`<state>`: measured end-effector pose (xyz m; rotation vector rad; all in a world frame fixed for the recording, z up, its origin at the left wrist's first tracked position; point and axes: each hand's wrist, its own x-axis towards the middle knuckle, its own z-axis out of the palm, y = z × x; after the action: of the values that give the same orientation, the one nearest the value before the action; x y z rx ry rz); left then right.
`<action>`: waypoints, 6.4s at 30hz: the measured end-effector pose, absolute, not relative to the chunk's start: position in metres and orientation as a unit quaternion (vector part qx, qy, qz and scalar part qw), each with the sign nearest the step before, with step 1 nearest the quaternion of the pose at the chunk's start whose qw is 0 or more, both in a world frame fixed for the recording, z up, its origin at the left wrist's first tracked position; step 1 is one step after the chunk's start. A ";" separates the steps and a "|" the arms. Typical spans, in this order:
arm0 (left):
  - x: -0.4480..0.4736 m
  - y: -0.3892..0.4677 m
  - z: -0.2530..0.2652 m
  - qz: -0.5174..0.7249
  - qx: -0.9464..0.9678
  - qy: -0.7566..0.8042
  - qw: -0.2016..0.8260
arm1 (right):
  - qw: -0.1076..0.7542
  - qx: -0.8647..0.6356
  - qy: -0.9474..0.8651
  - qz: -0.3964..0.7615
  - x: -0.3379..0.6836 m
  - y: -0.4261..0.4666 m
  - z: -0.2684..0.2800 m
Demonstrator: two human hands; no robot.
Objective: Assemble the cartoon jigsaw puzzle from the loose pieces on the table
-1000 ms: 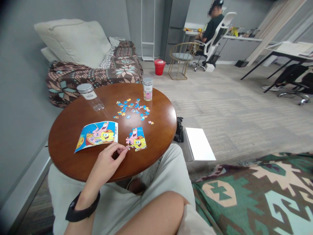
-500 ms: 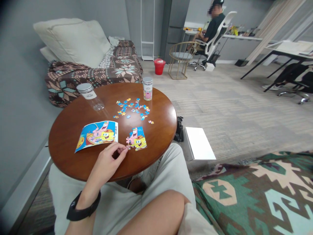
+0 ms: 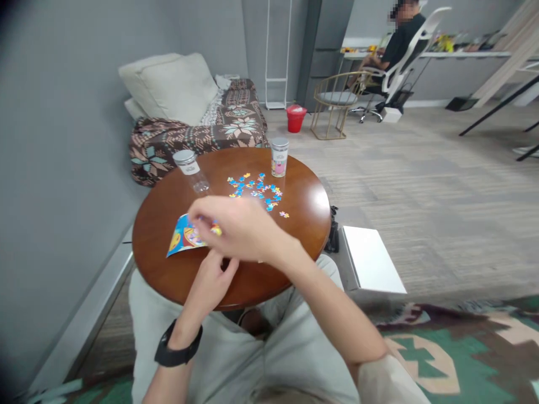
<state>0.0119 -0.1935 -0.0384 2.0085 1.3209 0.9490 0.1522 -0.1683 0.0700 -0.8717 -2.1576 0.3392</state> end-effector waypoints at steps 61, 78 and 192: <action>0.001 -0.024 -0.005 0.078 0.914 0.353 0.186 | 0.220 -0.584 -0.723 0.296 0.295 -0.028 -0.027; 0.010 -0.033 0.004 0.168 0.910 0.308 0.219 | 0.282 -0.424 -0.679 0.529 0.244 -0.042 -0.008; 0.019 -0.216 -0.041 0.235 0.868 0.421 0.121 | 0.029 -0.207 -0.685 0.698 0.230 -0.047 -0.018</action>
<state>0.0190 -0.2161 -0.0412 2.5339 1.2302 0.6875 0.2304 -0.0473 -0.0175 -0.6393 -2.1136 2.1527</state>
